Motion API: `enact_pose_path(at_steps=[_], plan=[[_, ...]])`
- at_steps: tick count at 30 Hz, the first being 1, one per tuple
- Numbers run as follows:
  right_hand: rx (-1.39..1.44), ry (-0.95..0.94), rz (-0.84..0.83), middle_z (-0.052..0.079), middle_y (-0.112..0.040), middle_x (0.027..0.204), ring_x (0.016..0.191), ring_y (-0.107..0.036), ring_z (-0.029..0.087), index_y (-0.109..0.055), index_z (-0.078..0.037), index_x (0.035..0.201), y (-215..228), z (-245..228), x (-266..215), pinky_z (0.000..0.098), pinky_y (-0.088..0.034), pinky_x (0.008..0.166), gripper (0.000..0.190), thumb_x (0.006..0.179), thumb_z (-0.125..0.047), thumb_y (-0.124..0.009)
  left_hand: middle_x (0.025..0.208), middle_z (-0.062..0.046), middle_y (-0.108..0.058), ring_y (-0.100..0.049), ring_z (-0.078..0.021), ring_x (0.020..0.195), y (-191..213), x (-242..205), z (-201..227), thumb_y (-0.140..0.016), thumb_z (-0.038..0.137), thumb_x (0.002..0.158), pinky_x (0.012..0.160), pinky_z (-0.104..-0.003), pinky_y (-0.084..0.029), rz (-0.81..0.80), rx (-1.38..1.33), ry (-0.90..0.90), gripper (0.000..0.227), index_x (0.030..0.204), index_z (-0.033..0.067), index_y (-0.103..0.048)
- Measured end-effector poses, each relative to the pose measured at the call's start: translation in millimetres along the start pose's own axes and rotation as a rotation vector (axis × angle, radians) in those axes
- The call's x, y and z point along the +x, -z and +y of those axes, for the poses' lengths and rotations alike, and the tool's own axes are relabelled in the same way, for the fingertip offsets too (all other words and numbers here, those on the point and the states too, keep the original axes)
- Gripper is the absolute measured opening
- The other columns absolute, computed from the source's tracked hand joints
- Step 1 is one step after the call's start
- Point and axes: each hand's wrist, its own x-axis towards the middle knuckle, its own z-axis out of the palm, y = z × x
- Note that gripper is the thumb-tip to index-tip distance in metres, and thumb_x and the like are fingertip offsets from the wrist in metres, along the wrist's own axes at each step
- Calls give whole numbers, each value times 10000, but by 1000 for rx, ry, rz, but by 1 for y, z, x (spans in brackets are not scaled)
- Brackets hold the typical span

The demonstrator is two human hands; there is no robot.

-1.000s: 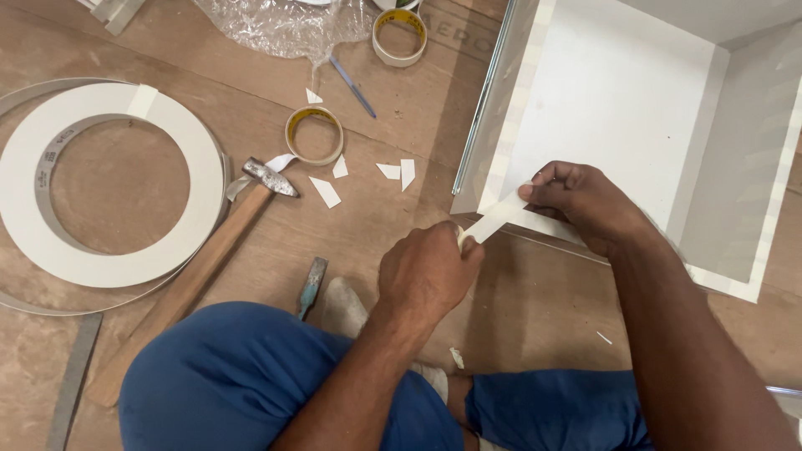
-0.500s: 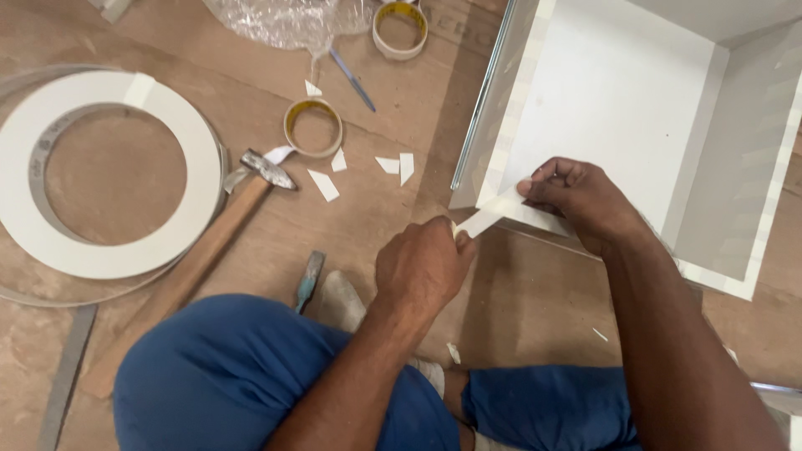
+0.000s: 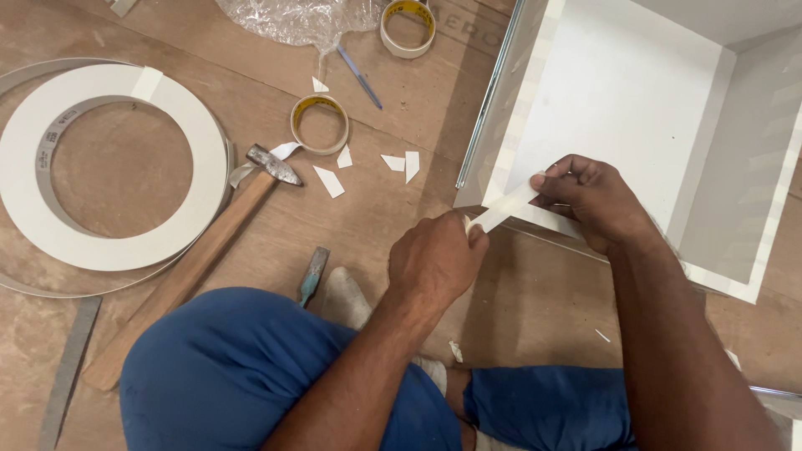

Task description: The person applies glue to the edge of a white drawer and attaches a wooden trim piece. They then use masking tape to secure the trim and a hammer with a chisel to tap the piece into place.

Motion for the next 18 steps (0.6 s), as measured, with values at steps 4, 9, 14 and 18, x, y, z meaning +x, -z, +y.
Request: enact_pose_path(at_steps=[4, 9, 14, 18], plan=[[32, 1, -7, 57, -695, 846, 792, -693, 160, -613, -87, 884, -5, -8, -4, 307, -585, 748, 134, 921, -108, -740, 894, -168, -751, -735, -363, 853, -2, 0, -2, -583, 392, 960, 771, -499, -565, 30, -12, -37, 354, 1026, 83, -742], [78, 11, 0, 62, -687, 854, 805, -710, 178, -602, -87, 897, -8, -12, -10, 325, -607, 776, 143, 925, -88, -743, 882, -161, -757, -746, -347, 844, -3, -1, -1, -564, 397, 978, 767, -488, -575, 6, -15, -30, 366, 1021, 79, -740], [49, -5, 23, 65, -701, 861, 807, -716, 176, -595, -93, 888, -10, -14, -9, 314, -614, 774, 147, 910, -84, -740, 901, -162, -755, -744, -350, 854, -3, 3, -2, -556, 398, 982, 768, -487, -579, -9, -13, 4, 372, 1017, 81, -748], [58, -4, -1, 62, -699, 861, 807, -705, 174, -602, -96, 887, -8, -11, -6, 302, -598, 741, 146, 913, -86, -745, 910, -170, -757, -743, -355, 867, -8, 4, -4, -571, 404, 969, 776, -490, -576, 28, -14, 7, 376, 1033, 73, -737]])
